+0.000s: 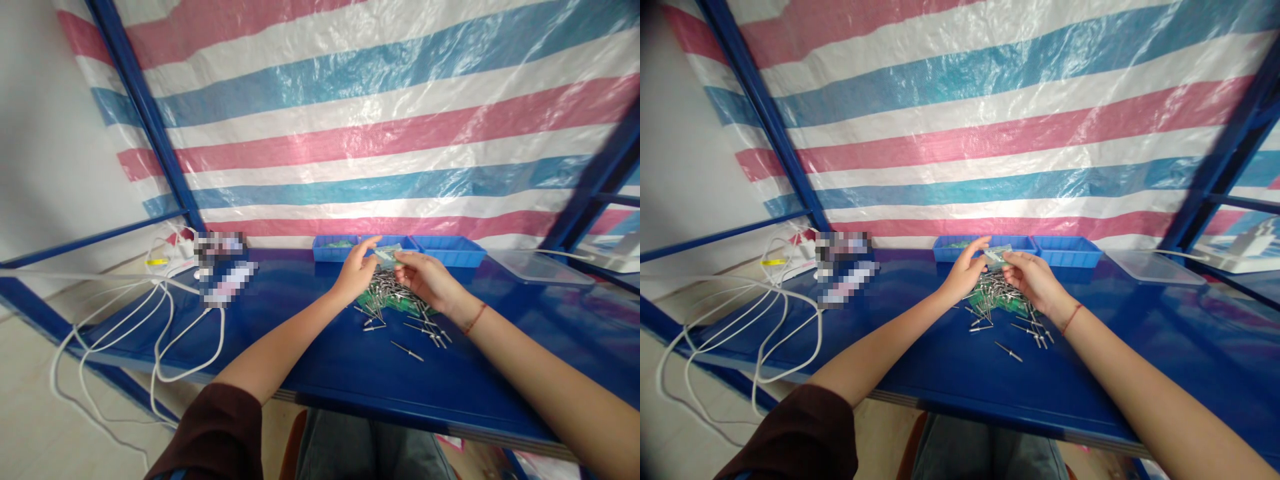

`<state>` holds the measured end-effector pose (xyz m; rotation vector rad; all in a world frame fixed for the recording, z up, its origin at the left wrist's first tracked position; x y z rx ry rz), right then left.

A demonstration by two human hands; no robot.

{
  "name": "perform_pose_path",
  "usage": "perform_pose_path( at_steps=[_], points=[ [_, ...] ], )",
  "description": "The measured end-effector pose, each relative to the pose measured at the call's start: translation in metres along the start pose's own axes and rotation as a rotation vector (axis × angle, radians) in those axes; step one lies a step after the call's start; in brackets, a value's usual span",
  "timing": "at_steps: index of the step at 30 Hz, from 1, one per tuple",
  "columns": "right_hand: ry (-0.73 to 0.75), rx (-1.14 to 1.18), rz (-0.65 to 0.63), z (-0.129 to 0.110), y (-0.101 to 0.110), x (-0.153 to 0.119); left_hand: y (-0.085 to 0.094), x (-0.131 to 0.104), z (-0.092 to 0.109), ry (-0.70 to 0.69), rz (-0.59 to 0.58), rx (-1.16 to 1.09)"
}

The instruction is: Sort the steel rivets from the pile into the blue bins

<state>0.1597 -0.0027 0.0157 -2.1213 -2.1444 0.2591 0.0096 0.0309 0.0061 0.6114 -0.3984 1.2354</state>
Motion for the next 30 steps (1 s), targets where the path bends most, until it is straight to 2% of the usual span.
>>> perform_pose_path(
  at_steps=[2,4,7,11,13,15,17,19,22,25,28,30],
  points=[
    [0.064,-0.019,0.022,0.001,0.000,0.000,-0.003,0.000,-0.003,0.182,-0.005,-0.089],
    [0.127,-0.062,0.048,0.003,-0.001,0.000,-0.006,-0.002,-0.005,0.277,-0.097,-0.130],
    [0.169,-0.148,0.042,0.006,-0.005,-0.001,-0.010,-0.005,-0.010,0.252,-0.160,-0.138],
    [0.153,-0.210,0.058,0.005,-0.009,-0.003,-0.004,0.002,-0.016,0.185,-0.054,-0.074],
    [0.154,-0.222,0.093,0.003,-0.009,-0.005,0.008,0.013,-0.018,0.156,0.044,0.074],
    [0.149,-0.227,0.112,0.001,-0.009,-0.005,0.024,0.028,-0.019,0.123,0.131,0.343],
    [0.132,-0.234,0.118,0.000,-0.008,-0.005,0.041,0.042,-0.021,0.119,0.151,0.631],
    [0.120,-0.246,0.124,-0.001,-0.006,-0.003,0.056,0.053,-0.025,0.174,0.172,0.823],
    [0.140,-0.302,0.133,-0.001,0.001,0.001,0.067,0.061,-0.035,0.317,0.148,0.906],
    [0.205,-0.517,0.147,-0.005,0.013,0.006,0.067,0.062,-0.044,0.380,0.052,0.966],
    [0.345,-0.926,0.132,-0.010,0.025,0.006,0.061,0.060,-0.048,0.356,-0.024,1.096],
    [0.421,-1.145,0.069,-0.012,0.030,0.005,0.057,0.057,-0.046,0.313,-0.017,1.153]
  ],
)
Point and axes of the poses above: each hand's wrist, its own x-axis towards the middle knuckle, its own y-axis out of the back of the hand, z = x × y, the point moved 1 cm from there along x, towards the middle knuckle, and after that the axes turned 6 degrees about -y, right-handed, at the moved point
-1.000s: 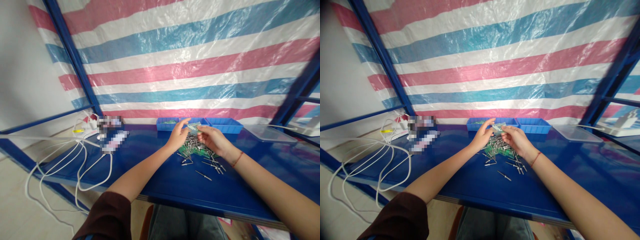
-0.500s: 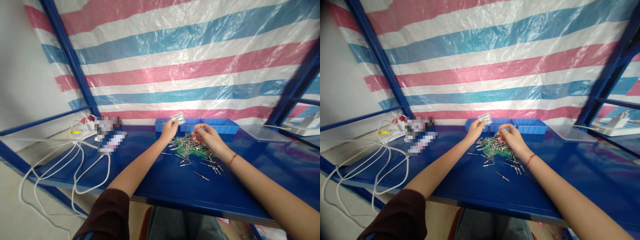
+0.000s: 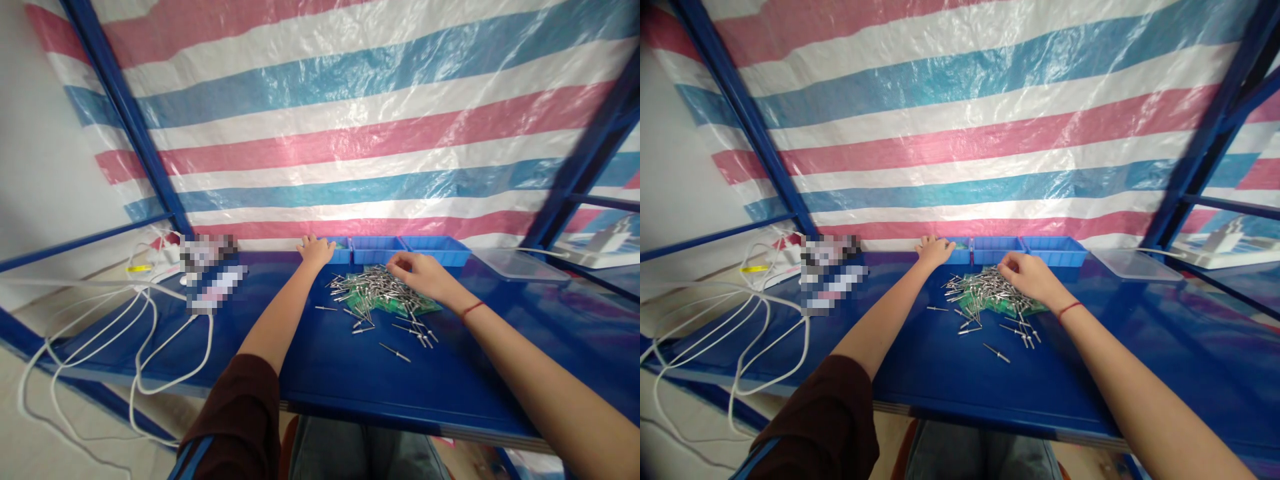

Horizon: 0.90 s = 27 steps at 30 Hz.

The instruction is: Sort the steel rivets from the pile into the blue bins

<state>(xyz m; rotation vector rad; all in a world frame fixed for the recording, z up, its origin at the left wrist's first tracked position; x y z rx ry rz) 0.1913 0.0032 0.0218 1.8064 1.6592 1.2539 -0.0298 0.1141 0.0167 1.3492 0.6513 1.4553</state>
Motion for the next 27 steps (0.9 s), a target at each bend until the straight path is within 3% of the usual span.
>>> perform_pose_path(
  at_steps=[5,9,11,18,27],
  points=[
    [0.149,-0.121,-0.180,0.003,-0.001,-0.002,0.004,-0.020,0.017,-0.195,0.089,-0.050],
    [0.147,-0.176,-0.226,0.005,-0.004,-0.003,0.001,-0.041,0.030,-0.495,-0.108,-0.120],
    [0.134,-0.220,-0.213,0.005,-0.004,-0.002,-0.001,-0.050,0.034,-0.570,-0.173,-0.152],
    [0.075,-0.305,-0.221,0.011,0.008,-0.001,-0.002,-0.069,0.035,-0.567,-0.296,-0.202],
    [-0.039,-0.330,-0.299,0.022,0.011,0.002,-0.013,-0.060,0.022,-0.489,-0.332,-0.091]
  ],
)
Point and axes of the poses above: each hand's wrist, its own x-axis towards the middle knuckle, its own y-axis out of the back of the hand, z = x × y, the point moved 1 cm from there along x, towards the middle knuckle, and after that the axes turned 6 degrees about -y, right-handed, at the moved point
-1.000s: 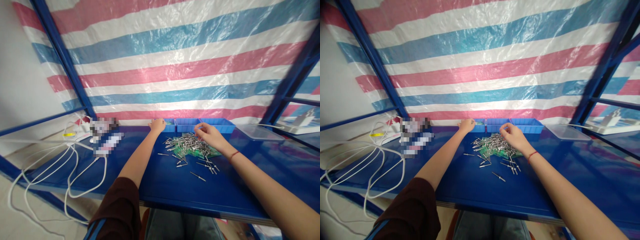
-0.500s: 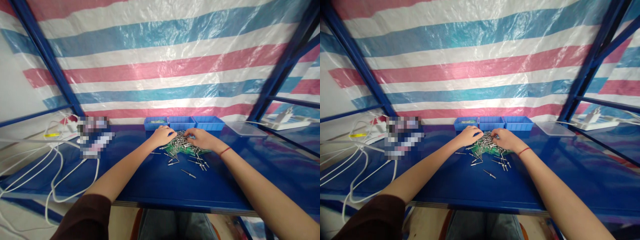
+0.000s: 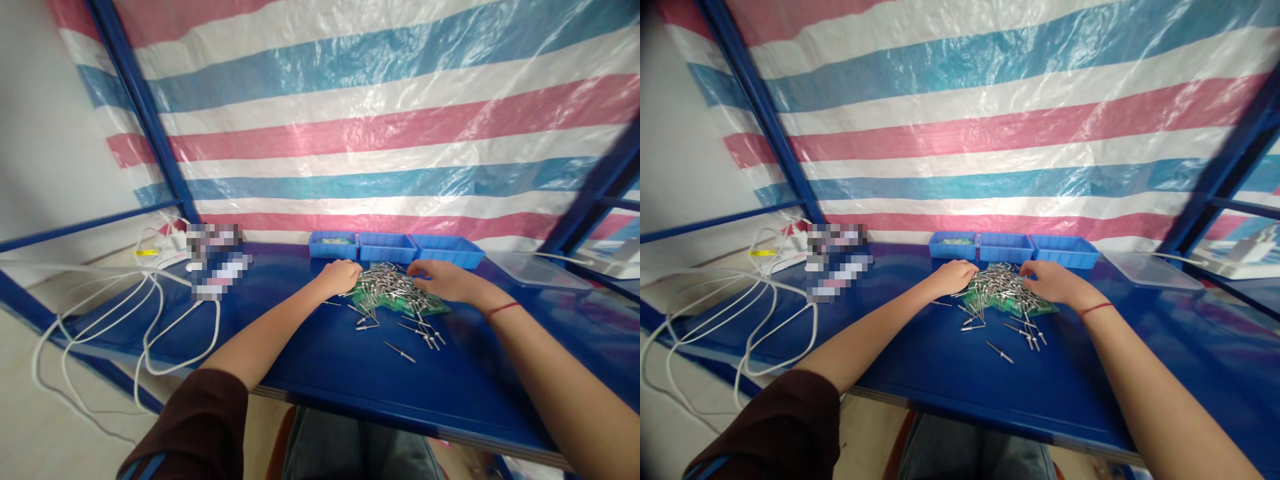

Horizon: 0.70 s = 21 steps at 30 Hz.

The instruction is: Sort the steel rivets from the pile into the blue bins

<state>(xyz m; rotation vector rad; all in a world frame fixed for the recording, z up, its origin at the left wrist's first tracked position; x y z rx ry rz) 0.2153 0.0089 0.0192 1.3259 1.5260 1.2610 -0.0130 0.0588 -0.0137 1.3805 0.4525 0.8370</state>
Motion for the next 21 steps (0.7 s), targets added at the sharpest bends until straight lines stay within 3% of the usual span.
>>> perform_pose_path(
  at_steps=[10,21],
  points=[
    [0.030,0.016,-0.009,-0.005,-0.007,0.001,0.004,0.001,0.001,0.111,-0.096,-0.020],
    [0.006,-0.048,-0.005,-0.014,-0.007,0.000,-0.007,0.007,0.007,0.264,0.043,-0.232]
  ],
)
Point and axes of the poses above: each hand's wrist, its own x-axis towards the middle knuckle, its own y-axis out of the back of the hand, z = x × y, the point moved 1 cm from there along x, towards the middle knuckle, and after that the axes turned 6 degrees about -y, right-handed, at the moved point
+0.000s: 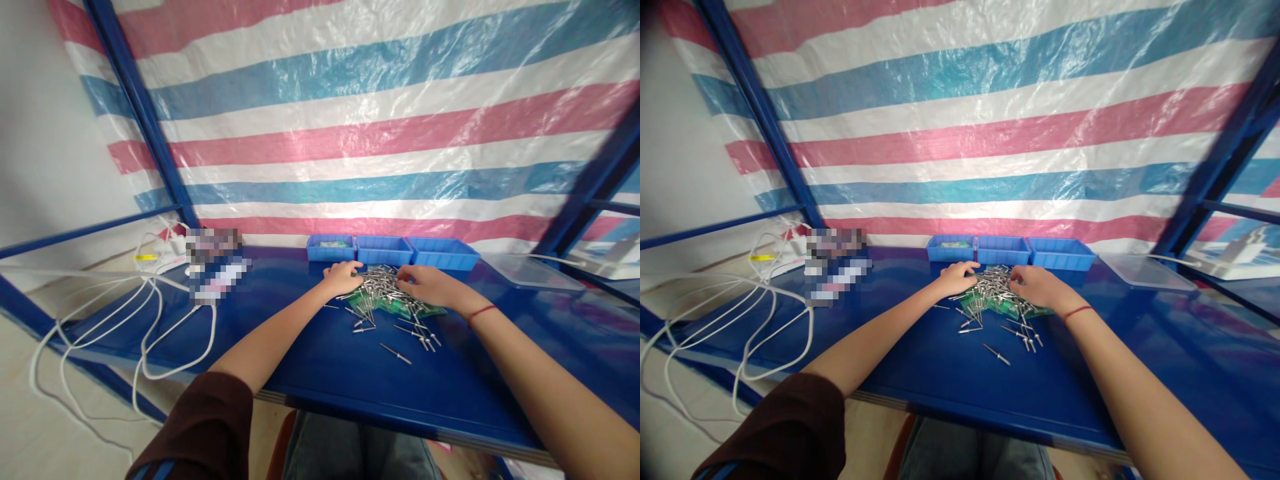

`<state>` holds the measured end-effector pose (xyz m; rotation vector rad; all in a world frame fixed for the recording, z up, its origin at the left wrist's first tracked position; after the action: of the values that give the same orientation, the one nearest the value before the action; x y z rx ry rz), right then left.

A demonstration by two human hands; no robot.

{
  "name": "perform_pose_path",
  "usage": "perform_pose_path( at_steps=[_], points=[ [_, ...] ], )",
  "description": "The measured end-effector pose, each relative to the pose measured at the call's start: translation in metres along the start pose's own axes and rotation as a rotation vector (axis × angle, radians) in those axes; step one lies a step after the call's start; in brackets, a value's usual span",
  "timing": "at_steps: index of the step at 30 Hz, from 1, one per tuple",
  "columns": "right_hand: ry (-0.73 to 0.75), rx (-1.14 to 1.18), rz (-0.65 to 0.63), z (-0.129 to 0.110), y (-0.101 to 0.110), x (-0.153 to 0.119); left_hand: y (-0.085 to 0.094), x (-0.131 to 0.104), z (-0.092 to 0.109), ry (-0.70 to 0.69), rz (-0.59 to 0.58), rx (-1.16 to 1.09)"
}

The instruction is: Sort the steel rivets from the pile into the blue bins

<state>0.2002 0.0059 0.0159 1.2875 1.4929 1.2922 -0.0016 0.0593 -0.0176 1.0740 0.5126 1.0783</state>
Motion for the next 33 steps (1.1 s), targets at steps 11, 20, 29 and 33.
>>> perform_pose_path(
  at_steps=[11,20,29,33],
  points=[
    [0.024,-0.035,0.052,-0.002,-0.003,0.001,-0.004,-0.003,-0.003,-0.097,0.086,0.114],
    [0.016,-0.048,0.048,-0.004,-0.004,0.000,-0.007,-0.002,-0.005,-0.084,0.051,0.163],
    [0.006,-0.034,0.049,-0.003,-0.006,0.001,-0.005,-0.003,0.003,-0.071,0.095,0.057],
    [-0.048,0.025,0.104,-0.002,-0.005,0.001,0.002,-0.003,0.004,-0.046,0.174,-0.108]
  ],
)
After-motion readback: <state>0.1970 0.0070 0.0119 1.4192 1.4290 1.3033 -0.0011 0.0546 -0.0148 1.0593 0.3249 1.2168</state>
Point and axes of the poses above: each hand's wrist, its own x-axis towards the middle knuckle, its own y-axis out of the back of the hand, z = x × y, the point moved 1 cm from there along x, towards the middle knuckle, and after that the axes turned 6 degrees about -y, right-handed, at the moved point
